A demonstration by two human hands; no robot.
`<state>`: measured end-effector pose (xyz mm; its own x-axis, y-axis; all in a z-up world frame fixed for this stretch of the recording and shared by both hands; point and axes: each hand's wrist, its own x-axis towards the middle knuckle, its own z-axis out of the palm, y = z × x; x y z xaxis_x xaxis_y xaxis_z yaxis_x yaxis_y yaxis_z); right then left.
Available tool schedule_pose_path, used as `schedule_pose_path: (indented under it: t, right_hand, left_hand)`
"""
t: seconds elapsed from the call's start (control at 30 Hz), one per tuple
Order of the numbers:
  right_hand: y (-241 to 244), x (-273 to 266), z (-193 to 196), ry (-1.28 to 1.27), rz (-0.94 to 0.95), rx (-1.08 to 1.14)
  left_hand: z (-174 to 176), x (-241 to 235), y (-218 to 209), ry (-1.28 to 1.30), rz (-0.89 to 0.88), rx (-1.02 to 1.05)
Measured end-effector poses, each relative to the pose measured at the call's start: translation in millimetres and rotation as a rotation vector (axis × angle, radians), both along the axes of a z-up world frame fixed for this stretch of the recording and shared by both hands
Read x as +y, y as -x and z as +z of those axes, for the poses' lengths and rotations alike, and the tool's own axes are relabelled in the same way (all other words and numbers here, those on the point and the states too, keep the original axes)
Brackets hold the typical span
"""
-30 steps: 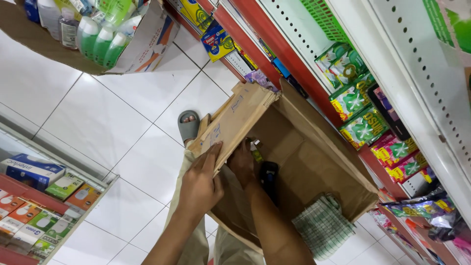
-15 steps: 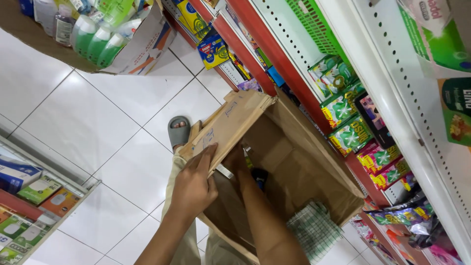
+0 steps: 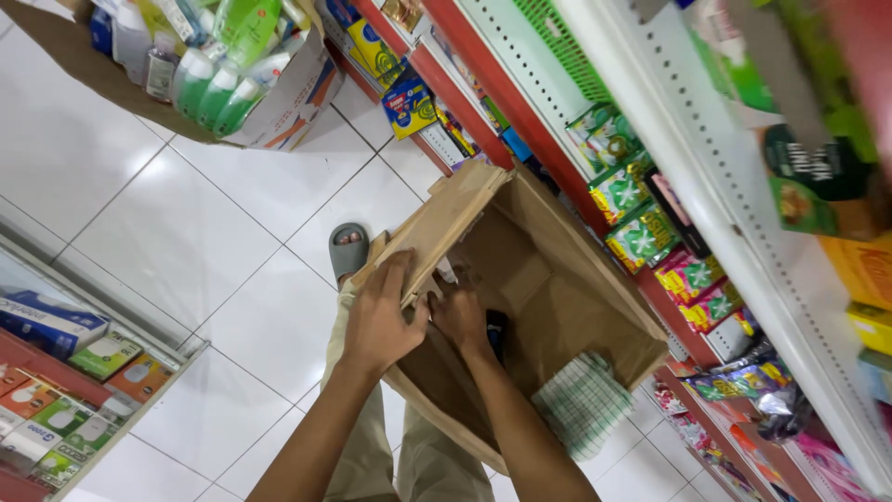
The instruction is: The person takes product boxes out of a cardboard box on the floor and places them onto the store shelf, arranging them in line with the other items. They occasionally use a handheld barcode scanner on a box and handle a cloth while working through the box.
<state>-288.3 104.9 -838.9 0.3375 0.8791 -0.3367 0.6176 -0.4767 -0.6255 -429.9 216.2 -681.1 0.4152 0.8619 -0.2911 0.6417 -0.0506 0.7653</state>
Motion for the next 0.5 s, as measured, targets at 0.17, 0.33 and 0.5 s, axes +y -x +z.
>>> schedule_pose_path:
  t: [0.17,0.33,0.5]
  right_hand:
    - [-11.2,-39.7,168.9,-0.114,-0.207,0.311]
    - [-23.7,-104.7,284.5,-0.179,-0.006,0.171]
    - [-61.1,-159.3,297.7,-0.272,-0.137,0.469]
  left_hand:
    - [37.5,-29.5,-11.4,-0.483,0.014,-0.014]
    - [94.5,-123.0,-55.9,0.065,0.323,-0.487]
    - [111.1,-134.5,-78.3,0.799,0.415,-1.007]
